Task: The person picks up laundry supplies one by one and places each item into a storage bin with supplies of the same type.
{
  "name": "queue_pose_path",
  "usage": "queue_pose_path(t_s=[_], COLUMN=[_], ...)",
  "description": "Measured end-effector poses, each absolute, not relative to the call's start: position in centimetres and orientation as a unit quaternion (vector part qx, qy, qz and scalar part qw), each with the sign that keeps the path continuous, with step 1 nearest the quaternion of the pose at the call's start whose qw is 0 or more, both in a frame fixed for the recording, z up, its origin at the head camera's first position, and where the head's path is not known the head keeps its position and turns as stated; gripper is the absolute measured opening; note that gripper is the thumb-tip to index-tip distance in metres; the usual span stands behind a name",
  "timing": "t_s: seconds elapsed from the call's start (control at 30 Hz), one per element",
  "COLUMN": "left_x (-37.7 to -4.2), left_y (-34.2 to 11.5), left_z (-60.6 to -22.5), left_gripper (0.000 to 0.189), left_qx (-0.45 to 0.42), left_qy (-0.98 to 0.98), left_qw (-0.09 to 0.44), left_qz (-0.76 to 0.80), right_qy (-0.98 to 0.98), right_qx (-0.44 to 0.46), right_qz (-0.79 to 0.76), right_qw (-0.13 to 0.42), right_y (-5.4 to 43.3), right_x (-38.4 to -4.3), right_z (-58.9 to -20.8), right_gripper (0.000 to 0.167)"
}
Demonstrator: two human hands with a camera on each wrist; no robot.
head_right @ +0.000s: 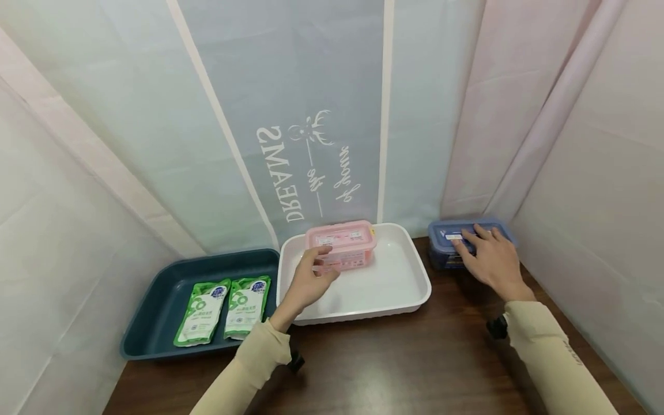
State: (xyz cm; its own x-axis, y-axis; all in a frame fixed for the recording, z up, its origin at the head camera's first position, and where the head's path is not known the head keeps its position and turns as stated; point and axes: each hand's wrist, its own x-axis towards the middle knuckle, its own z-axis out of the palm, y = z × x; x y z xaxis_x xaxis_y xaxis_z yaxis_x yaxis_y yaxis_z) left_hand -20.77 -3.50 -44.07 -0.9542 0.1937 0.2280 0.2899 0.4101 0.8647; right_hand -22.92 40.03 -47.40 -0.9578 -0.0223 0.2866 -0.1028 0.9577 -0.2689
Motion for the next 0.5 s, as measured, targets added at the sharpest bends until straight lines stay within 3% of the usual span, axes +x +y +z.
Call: queue_pose_path(t_s=[0.5], left_x=[-17.1], left_y=[-0.7], left_z=[-45.3], left_gripper=[0.040], left_qx=[-0.199], left_qy=[-0.808], left_qw=[-0.027], left_qz=[-0.554], right_qy=[-0.967], right_qx=[0.040], right_qz=[0.172], right_qw=[0.183], right_y=[38.8], right_x=[-18.0], right_z=[-48.5], right_gripper=[0.065])
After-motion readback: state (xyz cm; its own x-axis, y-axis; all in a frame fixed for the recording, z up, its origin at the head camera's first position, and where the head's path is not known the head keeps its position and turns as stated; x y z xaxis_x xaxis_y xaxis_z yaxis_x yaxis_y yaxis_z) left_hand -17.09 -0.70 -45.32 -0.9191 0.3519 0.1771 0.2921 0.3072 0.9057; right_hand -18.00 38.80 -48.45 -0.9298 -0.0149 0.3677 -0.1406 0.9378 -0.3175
